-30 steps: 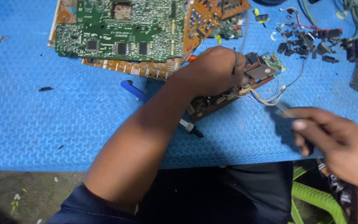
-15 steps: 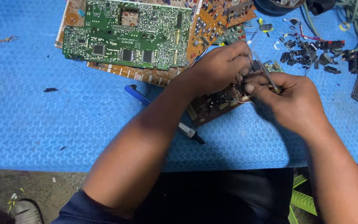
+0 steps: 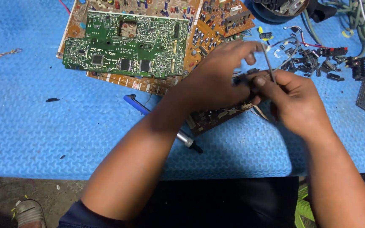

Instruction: Disassembling electronic circuit boards using hand tools to remove components and separate parts.

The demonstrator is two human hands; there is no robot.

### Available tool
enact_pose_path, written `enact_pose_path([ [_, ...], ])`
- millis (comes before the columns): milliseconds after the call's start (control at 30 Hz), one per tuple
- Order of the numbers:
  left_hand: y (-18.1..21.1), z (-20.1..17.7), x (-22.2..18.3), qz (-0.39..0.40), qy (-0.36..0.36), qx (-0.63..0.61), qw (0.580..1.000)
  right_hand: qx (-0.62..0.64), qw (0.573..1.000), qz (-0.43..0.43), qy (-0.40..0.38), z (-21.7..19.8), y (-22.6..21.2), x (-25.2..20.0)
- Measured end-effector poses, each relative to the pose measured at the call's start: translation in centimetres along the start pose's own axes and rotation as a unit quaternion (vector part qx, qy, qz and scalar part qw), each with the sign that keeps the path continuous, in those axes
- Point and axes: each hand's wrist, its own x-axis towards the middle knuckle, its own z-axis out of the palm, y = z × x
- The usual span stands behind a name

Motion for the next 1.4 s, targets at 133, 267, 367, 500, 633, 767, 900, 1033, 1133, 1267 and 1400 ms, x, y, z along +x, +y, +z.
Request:
enact_pose_path([
  [133,-0.8,0.8,-1.0,0.099,-0.046,0.121,0.987,0.038,0.999,-0.012,0.032,-0.3,1.6,-0.1],
  [267,-1.4,2.8,-1.8,0.016,-0.167,0.267,0.949,0.091,0.992,-0.076,0.048,0.7,1.3,-0.4],
  [367,-1.8,4.0,-2.1,-0.009,-0.187,0.296,0.937,0.130,0.981,-0.133,0.047,1.6,1.9,-0.4],
  [500,-2.4,4.9,-2.5,0.011,-0.142,0.335,0.931,0.253,0.962,-0.103,0.026,2.6,3.0,-0.6],
  [633,-2.5,5.6,-2.8,0.011,-0.118,0.341,0.932,0.464,0.883,-0.050,0.057,3.7,3.8,-0.6],
  [767,-1.6,4.9,-2.5,-0.009,-0.137,0.325,0.936,0.465,0.882,-0.067,0.049,3.9,3.4,-1.4],
  [900,-1.5,4.6,-2.8,-0.007,-0.132,0.324,0.937,0.445,0.889,-0.005,0.113,4.2,3.7,-1.8],
  [1033,-1.6,4.6,-3.2,0.039,-0.081,0.336,0.938,0.463,0.875,0.016,0.145,4.3,3.9,-1.8],
  [1133,-1.9,4.8,-3.5,0.062,-0.058,0.330,0.940,0.476,0.871,-0.002,0.120,4.3,4.5,-2.1],
  [1267,-1.6,4.5,-3.3,0.046,-0.077,0.326,0.941,0.382,0.917,0.001,0.113,3.6,3.9,-1.7],
  [1400,-2.0,5.0,-3.9,0.093,-0.011,0.308,0.947,-0.110,0.957,-0.249,0.098,1.8,5.8,1.0],
])
